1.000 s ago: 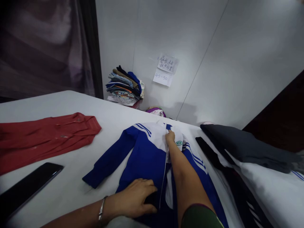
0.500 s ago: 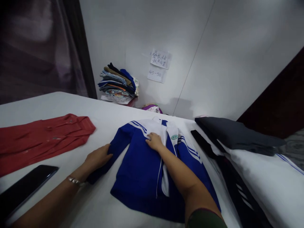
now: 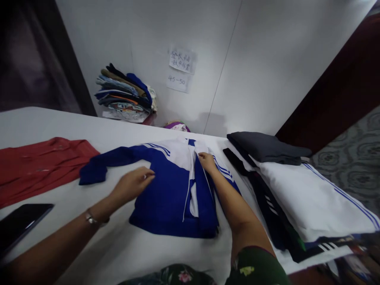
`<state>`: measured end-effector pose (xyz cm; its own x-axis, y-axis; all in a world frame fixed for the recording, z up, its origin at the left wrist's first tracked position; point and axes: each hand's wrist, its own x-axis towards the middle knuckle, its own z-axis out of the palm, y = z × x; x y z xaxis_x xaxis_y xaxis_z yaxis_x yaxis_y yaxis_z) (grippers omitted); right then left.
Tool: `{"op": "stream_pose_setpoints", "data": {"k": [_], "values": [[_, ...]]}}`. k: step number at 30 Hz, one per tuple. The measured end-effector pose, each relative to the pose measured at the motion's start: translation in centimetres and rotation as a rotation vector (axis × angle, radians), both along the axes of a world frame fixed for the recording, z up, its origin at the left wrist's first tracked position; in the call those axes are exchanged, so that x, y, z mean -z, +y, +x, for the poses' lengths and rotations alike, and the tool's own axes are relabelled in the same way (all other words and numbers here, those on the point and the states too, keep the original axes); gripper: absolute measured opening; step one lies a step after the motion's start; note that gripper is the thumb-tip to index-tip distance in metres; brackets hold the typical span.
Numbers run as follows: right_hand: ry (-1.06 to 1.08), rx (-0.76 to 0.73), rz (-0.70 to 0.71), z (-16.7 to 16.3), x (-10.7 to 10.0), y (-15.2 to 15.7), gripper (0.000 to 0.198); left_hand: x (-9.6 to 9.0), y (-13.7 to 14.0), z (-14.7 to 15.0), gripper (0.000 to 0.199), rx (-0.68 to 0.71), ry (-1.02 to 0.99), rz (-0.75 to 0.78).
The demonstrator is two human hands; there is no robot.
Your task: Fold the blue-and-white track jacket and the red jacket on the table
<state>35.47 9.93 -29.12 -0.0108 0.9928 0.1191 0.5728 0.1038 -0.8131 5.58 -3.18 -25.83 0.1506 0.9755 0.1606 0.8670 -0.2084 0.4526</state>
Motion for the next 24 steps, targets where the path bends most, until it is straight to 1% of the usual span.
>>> {"op": "stream_pose_setpoints", "data": {"k": [2, 4, 6, 7, 9, 11, 14, 16, 18, 21, 23, 24], "values": [[0.036, 0.033, -0.08, 2.4, -0.2, -1.5, 0.024, 0.7, -2.0, 4.7, 0.023, 0.211, -0.121, -0.055], [0.059, 0.042, -0.154, 4.0, 0.0, -3.9, 0.023, 0.8, -3.8, 8.5, 0.022, 0.363, -0.189, -0.092], [0.054, 0.025, -0.226, 4.9, 0.5, -6.9, 0.023, 0.9, -5.0, 11.3, 0.021, 0.452, -0.224, -0.119], [0.039, 0.003, -0.264, 5.2, 0.9, -8.5, 0.024, 1.1, -5.4, 12.4, 0.021, 0.475, -0.23, -0.135], [0.012, -0.045, -0.329, 5.8, 1.8, -11.5, 0.032, 1.8, -5.9, 13.9, 0.019, 0.479, -0.221, -0.18], [0.037, -0.072, -0.378, 6.3, 2.5, -14.0, 0.045, 2.7, -6.3, 14.9, 0.022, 0.447, -0.192, -0.236], [0.188, -0.083, -0.457, 6.9, 2.7, -16.6, 0.061, 3.7, -7.0, 15.6, 0.034, 0.388, -0.181, -0.299], [0.313, -0.105, -0.503, 6.8, 2.2, -17.6, 0.065, 3.9, -7.5, 15.7, 0.04, 0.357, -0.225, -0.327], [0.455, -0.126, -0.504, 6.1, 1.4, -18.0, 0.063, 3.8, -7.9, 15.7, 0.043, 0.339, -0.324, -0.362], [0.658, -0.17, -0.47, 4.0, 0.3, -18.2, 0.057, 3.3, -8.3, 15.5, 0.051, 0.32, -0.579, -0.48], [0.713, -0.233, -0.477, 2.3, -0.2, -18.1, 0.057, 3.1, -8.3, 15.0, 0.057, 0.278, -0.802, -0.604], [0.705, -0.279, -0.486, 1.6, -0.5, -18.0, 0.058, 2.9, -8.2, 14.7, 0.058, 0.241, -0.916, -0.663]]}}
